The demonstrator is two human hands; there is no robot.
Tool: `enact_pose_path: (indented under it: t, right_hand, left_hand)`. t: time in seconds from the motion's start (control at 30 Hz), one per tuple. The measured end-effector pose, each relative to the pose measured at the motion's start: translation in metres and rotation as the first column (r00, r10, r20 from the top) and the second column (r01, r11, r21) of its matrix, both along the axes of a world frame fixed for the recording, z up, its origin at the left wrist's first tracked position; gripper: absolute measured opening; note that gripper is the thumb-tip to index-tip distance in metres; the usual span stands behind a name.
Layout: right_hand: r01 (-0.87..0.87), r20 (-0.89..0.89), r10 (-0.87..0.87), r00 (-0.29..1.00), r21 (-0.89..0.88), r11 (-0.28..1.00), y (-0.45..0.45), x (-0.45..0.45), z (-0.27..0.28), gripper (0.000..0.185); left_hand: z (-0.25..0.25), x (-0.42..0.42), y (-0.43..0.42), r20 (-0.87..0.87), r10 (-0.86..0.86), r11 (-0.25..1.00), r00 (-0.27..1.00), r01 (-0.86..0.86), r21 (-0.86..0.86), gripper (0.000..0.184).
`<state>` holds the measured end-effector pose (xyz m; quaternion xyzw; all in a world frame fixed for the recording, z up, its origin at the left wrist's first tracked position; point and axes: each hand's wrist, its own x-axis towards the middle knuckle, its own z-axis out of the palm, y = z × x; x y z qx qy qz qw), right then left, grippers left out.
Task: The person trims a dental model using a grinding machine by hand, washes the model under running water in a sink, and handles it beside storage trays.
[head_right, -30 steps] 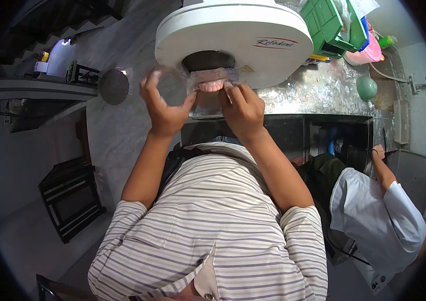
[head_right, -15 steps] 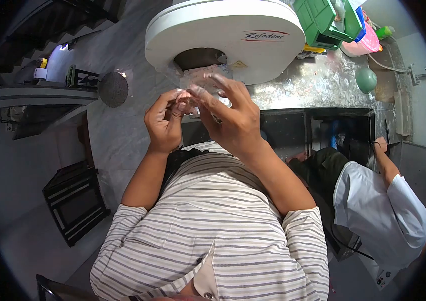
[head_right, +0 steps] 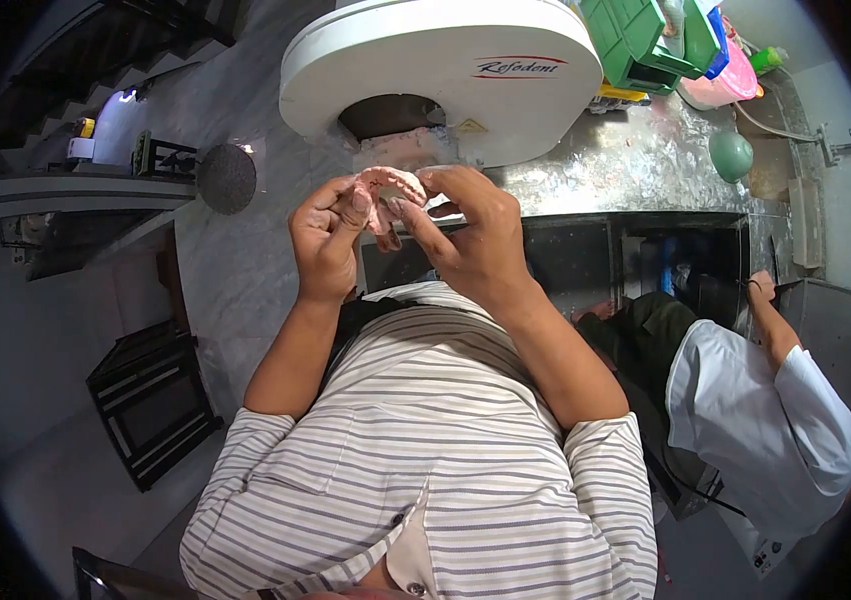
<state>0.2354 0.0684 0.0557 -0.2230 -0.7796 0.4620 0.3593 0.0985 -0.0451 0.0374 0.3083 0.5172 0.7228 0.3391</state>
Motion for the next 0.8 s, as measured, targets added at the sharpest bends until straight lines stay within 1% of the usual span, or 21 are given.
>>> enact_pose_path:
  t: [0.03,0.17,0.27,0.37,0.43,0.47,0.53,0.57,0.63,0.67,0.73,0.77,0.8]
  right_hand:
    - [-0.01,0.003,0.01,1.0,-0.029,1.0,0.0,0.001,0.001,0.022]
    - [-0.005,-0.007,0.004,1.0,-0.088,0.996,0.0,0.001,-0.001,0.023]
    - [-0.011,0.011,0.012,1.0,-0.069,0.998,0.001,0.002,0.002,0.023]
    - [-0.024,-0.013,0.024,1.0,-0.036,0.999,0.002,0.003,0.001,0.024]
    - [-0.038,0.0,0.038,0.999,0.046,0.998,0.003,0.004,0.0,0.024]
    - [-0.04,0.0,0.04,0.999,0.046,0.998,0.003,0.004,0.001,0.024]
    - [-0.053,-0.072,0.05,0.996,-0.035,0.998,0.001,0.003,0.006,0.027]
    - [-0.055,-0.072,0.053,0.996,-0.034,0.998,0.001,0.002,0.009,0.027]
    - [-0.009,-0.115,0.009,0.993,0.005,1.0,0.001,-0.002,0.014,0.03]
    - [-0.013,-0.115,0.014,0.993,0.006,1.0,0.002,-0.002,0.012,0.03]
    - [-0.012,-0.099,0.01,0.995,-0.019,1.0,0.005,-0.001,0.003,0.032]
    - [-0.017,-0.099,0.015,0.995,-0.018,1.0,0.006,0.0,0.0,0.032]
    - [-0.004,-0.085,0.0,0.996,-0.052,0.999,0.007,0.0,-0.002,0.031]
  left_hand:
    - [0.0,0.0,0.0,0.079,-0.018,1.0,0.997,0.018,-0.003,0.029]
    - [0.007,0.001,0.003,0.093,-0.035,0.999,0.995,0.036,-0.015,0.031]
    - [0.003,0.001,0.004,0.116,-0.038,0.999,0.993,0.04,-0.016,0.031]
    - [0.0,0.004,0.007,0.131,-0.008,1.0,0.991,0.009,-0.011,0.03]
    - [-0.003,0.004,0.009,0.177,0.003,0.998,0.984,-0.013,0.059,0.029]
    - [-0.004,0.004,0.009,0.177,0.005,0.998,0.984,-0.015,0.059,0.029]
    - [-0.006,0.002,0.009,0.195,-0.035,0.997,0.98,0.02,0.078,0.03]
    - [-0.004,0.002,0.008,0.195,-0.033,0.997,0.98,0.018,0.079,0.03]
    - [0.003,0.001,0.008,0.27,-0.066,0.998,0.961,0.061,0.029,0.032]
    - [0.002,-0.001,0.006,0.27,-0.062,0.998,0.961,0.056,0.031,0.032]
    - [0.0,-0.006,0.003,0.366,-0.173,0.985,0.915,0.164,0.056,0.035]
    - [0.002,-0.006,0.003,0.365,-0.169,0.986,0.915,0.159,0.057,0.035]
    - [0.005,-0.005,0.004,0.382,-0.181,0.983,0.906,0.172,0.059,0.036]
